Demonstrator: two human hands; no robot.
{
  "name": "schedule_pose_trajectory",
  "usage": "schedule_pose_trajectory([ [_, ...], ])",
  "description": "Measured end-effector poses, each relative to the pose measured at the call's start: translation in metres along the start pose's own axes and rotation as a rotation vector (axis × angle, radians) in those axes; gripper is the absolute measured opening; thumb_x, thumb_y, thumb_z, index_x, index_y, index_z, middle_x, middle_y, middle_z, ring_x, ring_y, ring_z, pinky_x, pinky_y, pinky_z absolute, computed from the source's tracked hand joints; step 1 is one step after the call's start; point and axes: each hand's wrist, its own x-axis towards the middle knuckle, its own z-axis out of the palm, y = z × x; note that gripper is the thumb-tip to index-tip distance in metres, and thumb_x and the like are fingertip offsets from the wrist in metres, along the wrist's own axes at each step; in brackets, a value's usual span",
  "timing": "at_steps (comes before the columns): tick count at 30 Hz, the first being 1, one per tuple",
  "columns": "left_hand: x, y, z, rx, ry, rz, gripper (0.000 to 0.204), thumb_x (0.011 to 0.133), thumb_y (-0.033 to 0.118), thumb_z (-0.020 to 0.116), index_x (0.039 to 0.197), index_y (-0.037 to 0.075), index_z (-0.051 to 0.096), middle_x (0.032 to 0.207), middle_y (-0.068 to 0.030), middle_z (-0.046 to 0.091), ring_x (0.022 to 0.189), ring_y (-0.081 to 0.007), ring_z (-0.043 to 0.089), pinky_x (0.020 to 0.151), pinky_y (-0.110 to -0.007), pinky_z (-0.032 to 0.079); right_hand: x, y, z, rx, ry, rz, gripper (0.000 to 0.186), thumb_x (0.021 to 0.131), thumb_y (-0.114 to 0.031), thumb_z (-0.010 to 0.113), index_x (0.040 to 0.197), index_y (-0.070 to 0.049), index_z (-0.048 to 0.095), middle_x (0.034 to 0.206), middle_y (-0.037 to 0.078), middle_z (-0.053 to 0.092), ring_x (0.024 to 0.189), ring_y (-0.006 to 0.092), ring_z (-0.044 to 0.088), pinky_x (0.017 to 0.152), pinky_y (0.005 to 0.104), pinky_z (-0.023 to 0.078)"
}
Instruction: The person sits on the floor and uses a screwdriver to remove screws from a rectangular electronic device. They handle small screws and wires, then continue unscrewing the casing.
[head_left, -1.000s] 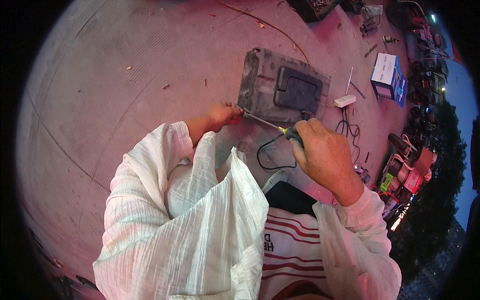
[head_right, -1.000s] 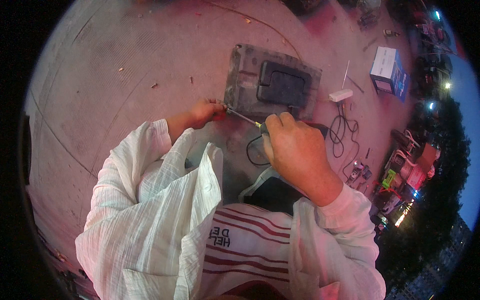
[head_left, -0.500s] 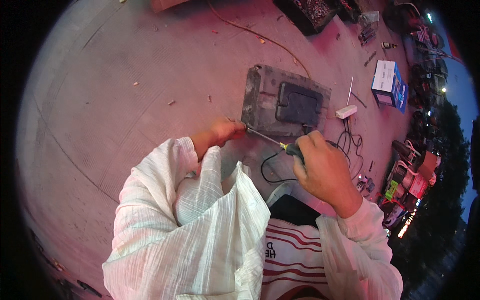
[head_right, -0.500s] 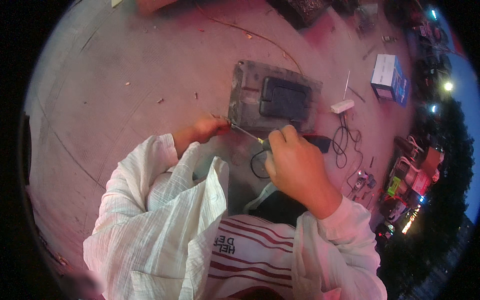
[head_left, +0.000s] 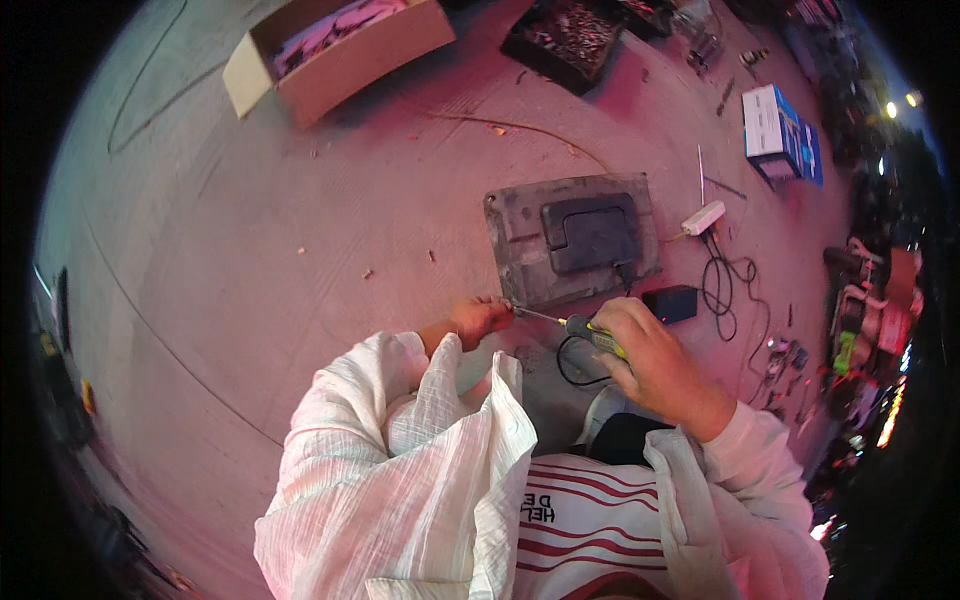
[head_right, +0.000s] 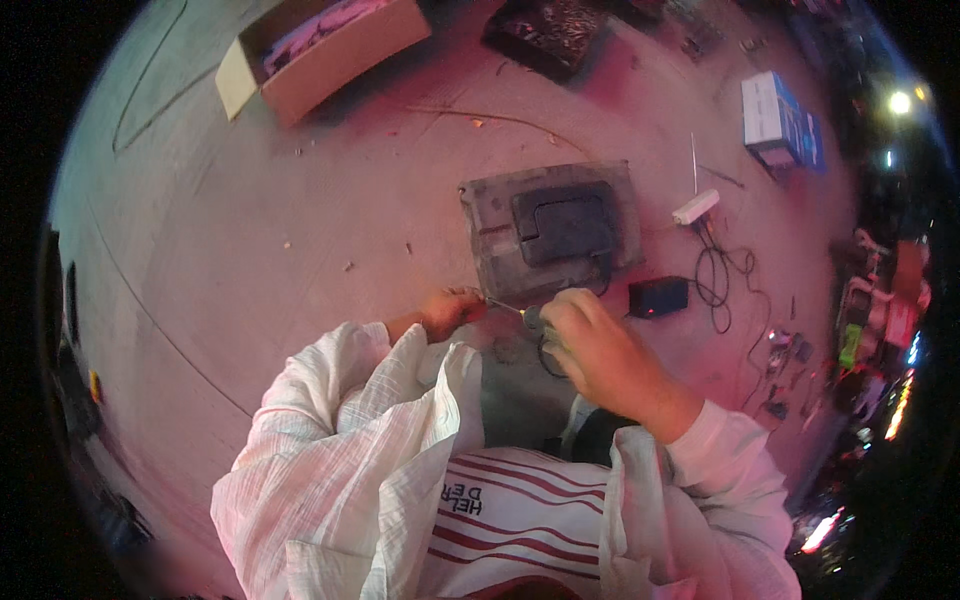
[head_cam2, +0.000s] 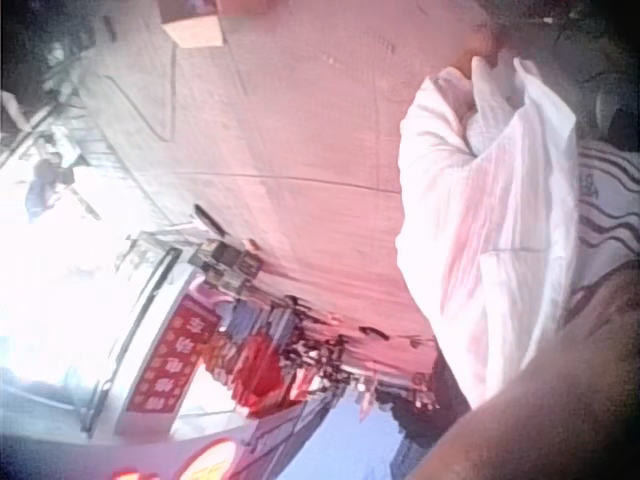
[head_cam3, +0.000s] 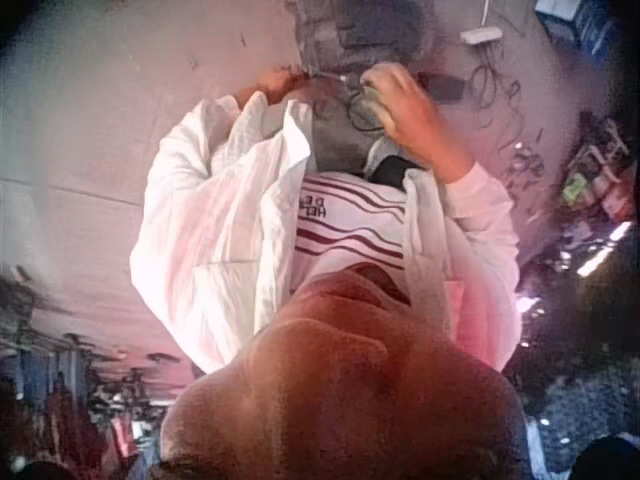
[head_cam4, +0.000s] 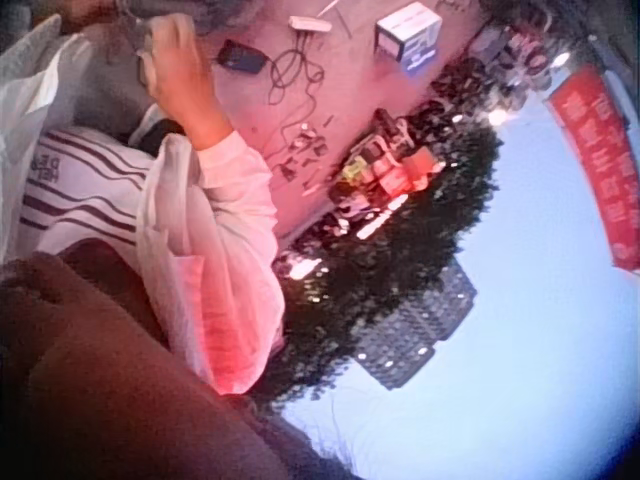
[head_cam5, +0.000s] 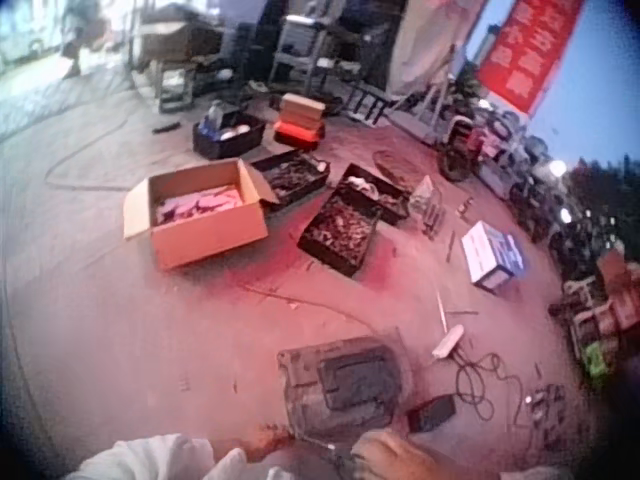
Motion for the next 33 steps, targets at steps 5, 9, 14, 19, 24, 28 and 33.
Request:
schedule_pose_trajectory([
  [5,0.02,-0.033,-0.01,0.057,0.092,0.056,0.007,0.077,-0.001,0.061,0.075,0.004,0.056,0.08,-0.0082,0.06,0.078,-0.018,0.06,0.07,-0.029,0.05,-0.01,0.012,-0.008,0.01,-0.106,-0.022,0.028,0.08,-0.006,0.059,0.104,-0.003,0.046,0.104,0.018,0.047,0.095,0.0382,0.054,0.078,0.0421,0.046],
  [9,-0.002,0.001,0.037,0.926,0.04,0.097,0.001,0.079,0.002,0.062,0.079,0.003,0.062,0.081,-0.0081,0.063,0.081,-0.0215,0.061,0.074,-0.033,0.05,-0.029,0.033,-0.011,0.035,-0.061,-0.138,0.022,0.081,-0.005,0.053,0.101,-0.004,0.045,0.1,0.017,0.046,0.095,0.0383,0.055,0.077,0.0437,0.048],
  [14,-0.01,-0.004,0.025,1.727,-0.092,0.377,0.027,0.089,0.034,0.055,0.098,0.011,0.066,0.103,-0.0081,0.065,0.097,-0.0272,0.061,0.087,-0.036,0.046,-0.031,0.043,-0.014,-0.061,-0.135,-0.197,0.026,0.078,-0.002,0.054,0.102,-0.004,0.045,0.1,0.016,0.046,0.096,0.036,0.055,0.077,0.0427,0.05],
  [19,0.031,-0.079,0.001,0.085,0.229,0.078,0.026,0.09,0.015,0.053,0.108,-0.003,0.059,0.105,-0.0129,0.064,0.093,-0.026,0.062,0.081,-0.033,0.051,-0.037,0.068,-0.021,0.014,-0.142,-0.318,0.029,0.074,0.001,0.055,0.101,-0.004,0.046,0.098,0.017,0.046,0.094,0.0364,0.056,0.074,0.0428,0.051],
  [24,0.038,-0.135,0.013,0.286,0.224,0.472,0.025,0.09,0.011,0.052,0.107,-0.006,0.058,0.106,-0.0135,0.061,0.092,-0.0243,0.062,0.079,-0.035,0.052,-0.049,0.081,-0.023,0.061,-0.158,-0.417,0.03,0.072,0.001,0.057,0.1,-0.004,0.047,0.098,0.017,0.046,0.094,0.0375,0.055,0.074,0.0423,0.051],
  [28,0.007,-0.107,0.027,0.933,0.27,0.53,0.024,0.088,0.011,0.056,0.107,-0.004,0.059,0.107,-0.0124,0.061,0.093,-0.0228,0.062,0.081,-0.033,0.052,-0.059,0.086,-0.028,0.112,-0.075,-0.526,0.032,0.071,0.0,0.057,0.101,-0.004,0.045,0.097,0.017,0.045,0.092,0.0376,0.055,0.074,0.0423,0.05],
  [33,-0.028,-0.074,0.071,0.513,0.307,0.324,0.023,0.088,0.01,0.058,0.106,-0.004,0.059,0.11,-0.0114,0.061,0.096,-0.0217,0.062,0.084,-0.031,0.052,-0.068,0.084,-0.022,0.044,-0.073,-0.519,0.032,0.072,-0.001,0.058,0.1,-0.004,0.044,0.095,0.017,0.044,0.087,0.0377,0.056,0.071,0.0434,0.051],
])
